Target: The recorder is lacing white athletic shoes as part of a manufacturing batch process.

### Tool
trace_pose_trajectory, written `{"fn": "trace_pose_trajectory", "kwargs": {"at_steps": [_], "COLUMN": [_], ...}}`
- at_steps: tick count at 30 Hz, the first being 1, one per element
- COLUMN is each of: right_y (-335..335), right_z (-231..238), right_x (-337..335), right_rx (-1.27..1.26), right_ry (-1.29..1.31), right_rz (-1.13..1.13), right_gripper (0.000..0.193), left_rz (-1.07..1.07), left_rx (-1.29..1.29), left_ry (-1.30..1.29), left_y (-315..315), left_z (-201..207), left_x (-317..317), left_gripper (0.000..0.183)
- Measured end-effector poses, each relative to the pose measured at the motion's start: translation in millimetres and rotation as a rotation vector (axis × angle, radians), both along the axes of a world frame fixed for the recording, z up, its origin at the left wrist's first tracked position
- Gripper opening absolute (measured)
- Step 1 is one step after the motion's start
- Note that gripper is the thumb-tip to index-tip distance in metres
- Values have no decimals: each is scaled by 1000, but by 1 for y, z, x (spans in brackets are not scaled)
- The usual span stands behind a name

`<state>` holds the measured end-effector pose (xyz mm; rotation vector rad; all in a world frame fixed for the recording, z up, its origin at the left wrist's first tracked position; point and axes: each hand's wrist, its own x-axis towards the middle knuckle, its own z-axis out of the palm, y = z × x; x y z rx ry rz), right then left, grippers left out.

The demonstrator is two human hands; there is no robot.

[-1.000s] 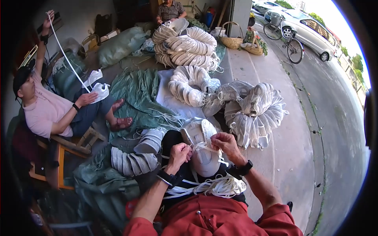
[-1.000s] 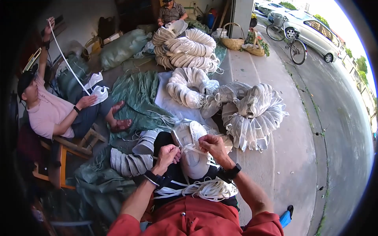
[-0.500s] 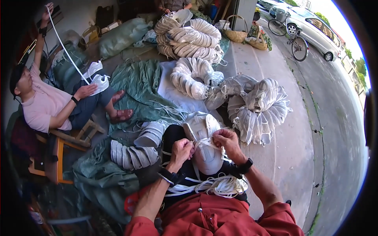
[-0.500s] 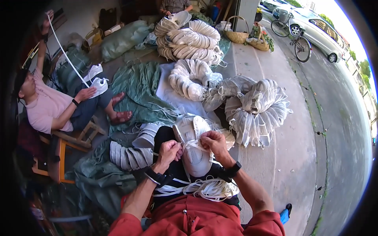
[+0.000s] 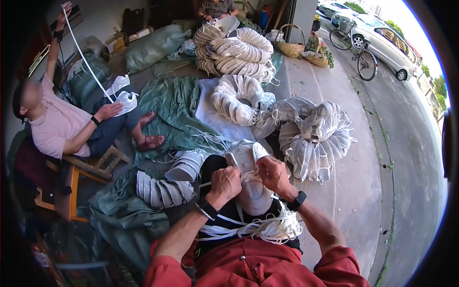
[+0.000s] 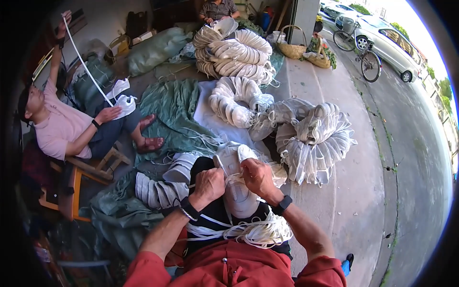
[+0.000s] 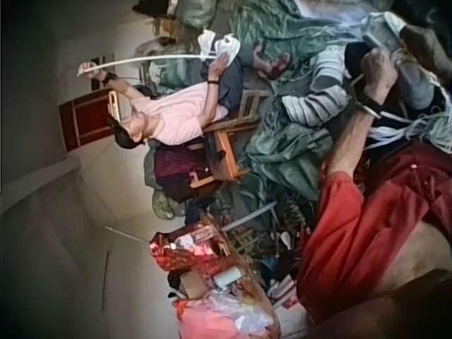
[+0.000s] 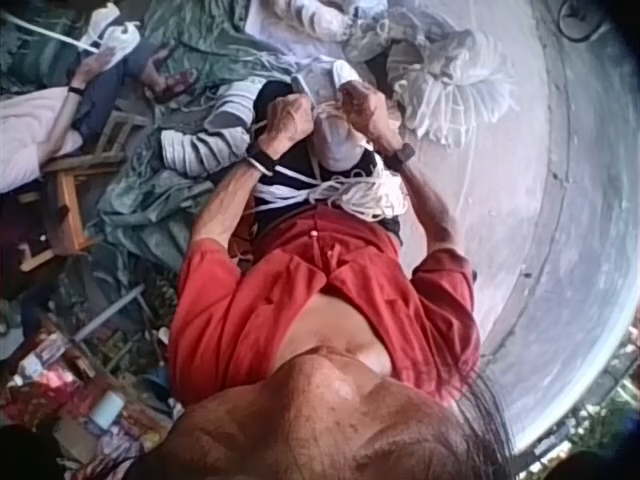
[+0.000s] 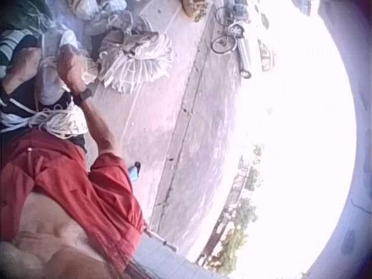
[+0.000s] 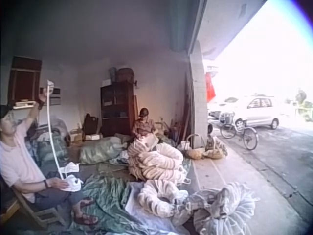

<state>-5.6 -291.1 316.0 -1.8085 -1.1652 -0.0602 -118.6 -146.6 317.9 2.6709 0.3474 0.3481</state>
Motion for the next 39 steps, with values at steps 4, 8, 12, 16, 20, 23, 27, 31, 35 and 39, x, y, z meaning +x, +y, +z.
{"fn": "trace_pose_trajectory", "kwargs": {"at_steps": [4,8,12,16,20,23,27,31,35,39], "right_y": [2,-1,-6,-2,2,7,1,31,60,63], "right_z": [5,-4,-40,-17,-14,-6,20,48,12,3], "right_x": [-3,-4,-1,-6,6,9,25,28,20,14], "right_rx": [3,16,210,92,0,-17,-165,-56,-177,-326], "right_ry": [-156,-18,652,64,-348,-187,101,-206,-338,-441], "right_rz": [9,22,-39,-24,105,54,111,265,375,353], "right_gripper": [10,10,10,10,8,6,9,9,19,30], "left_rz": [81,162,176,200,197,174,78,-151,-392,-428], "left_rx": [-95,-380,-465,-351,-201,-232,-41,237,142,201], "left_ry": [-4,-36,-56,-96,-94,-109,-233,-287,-50,-17], "left_y": [5,11,8,5,0,5,5,18,38,44], "left_z": [-10,-27,-37,-35,-28,-21,2,23,8,11], "left_x": [1,0,1,-2,-1,-4,-13,-15,-11,-16], "left_gripper": [12,15,16,16,16,17,34,37,37,29]}}
